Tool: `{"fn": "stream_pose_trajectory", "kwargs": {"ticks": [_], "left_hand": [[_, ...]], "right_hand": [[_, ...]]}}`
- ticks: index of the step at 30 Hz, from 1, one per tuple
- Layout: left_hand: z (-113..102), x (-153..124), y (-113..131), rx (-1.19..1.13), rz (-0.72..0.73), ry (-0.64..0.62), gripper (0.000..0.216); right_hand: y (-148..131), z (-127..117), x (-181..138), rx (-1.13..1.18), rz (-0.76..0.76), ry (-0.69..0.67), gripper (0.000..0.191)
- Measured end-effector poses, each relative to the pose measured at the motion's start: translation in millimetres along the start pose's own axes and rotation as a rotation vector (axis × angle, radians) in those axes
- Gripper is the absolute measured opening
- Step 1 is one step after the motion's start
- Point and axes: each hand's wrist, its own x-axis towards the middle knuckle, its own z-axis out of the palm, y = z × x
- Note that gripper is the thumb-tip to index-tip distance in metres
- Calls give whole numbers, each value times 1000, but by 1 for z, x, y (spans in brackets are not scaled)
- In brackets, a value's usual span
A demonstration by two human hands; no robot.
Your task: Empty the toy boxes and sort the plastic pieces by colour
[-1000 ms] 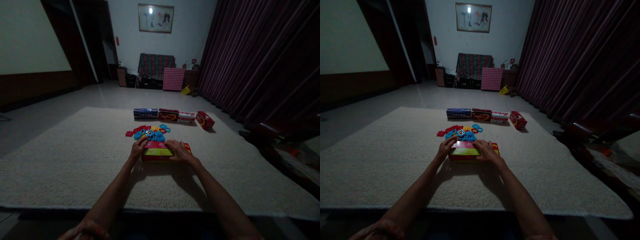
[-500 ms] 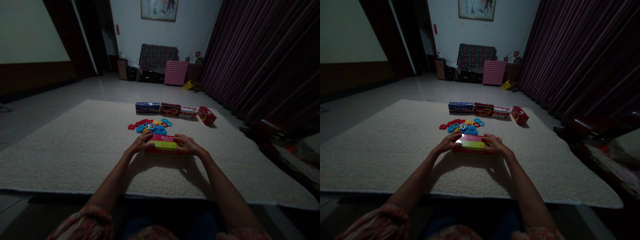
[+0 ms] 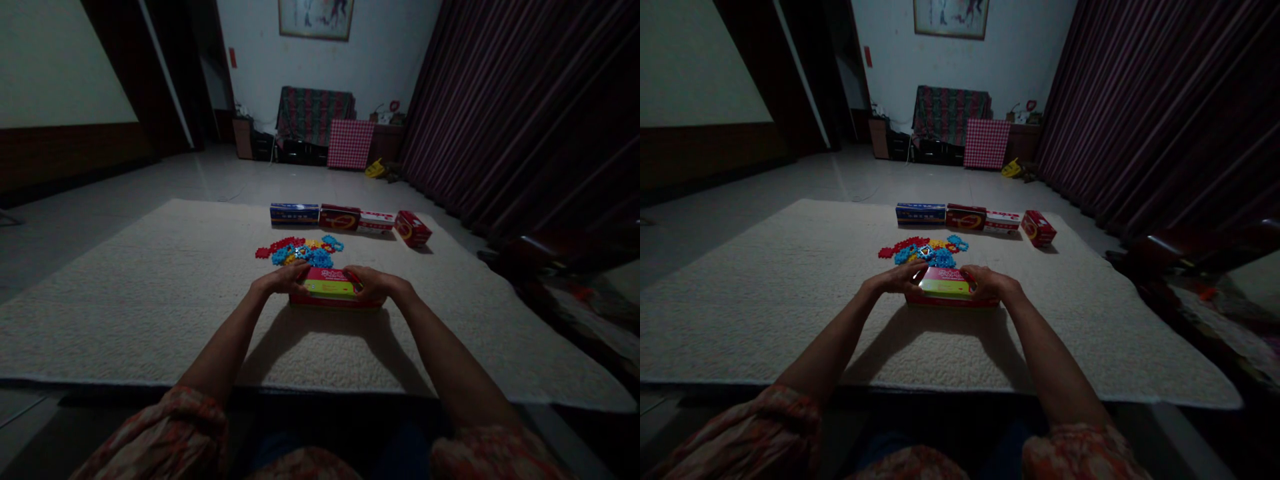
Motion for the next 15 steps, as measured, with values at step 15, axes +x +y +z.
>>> {"fn": "stream_pose_trajectory", "kwargs": {"ticks": [15], "left_hand": [[-6, -1, 8, 20, 91, 9, 48]], "right_hand": [[7, -5, -22, 8, -26, 96, 69]]}}
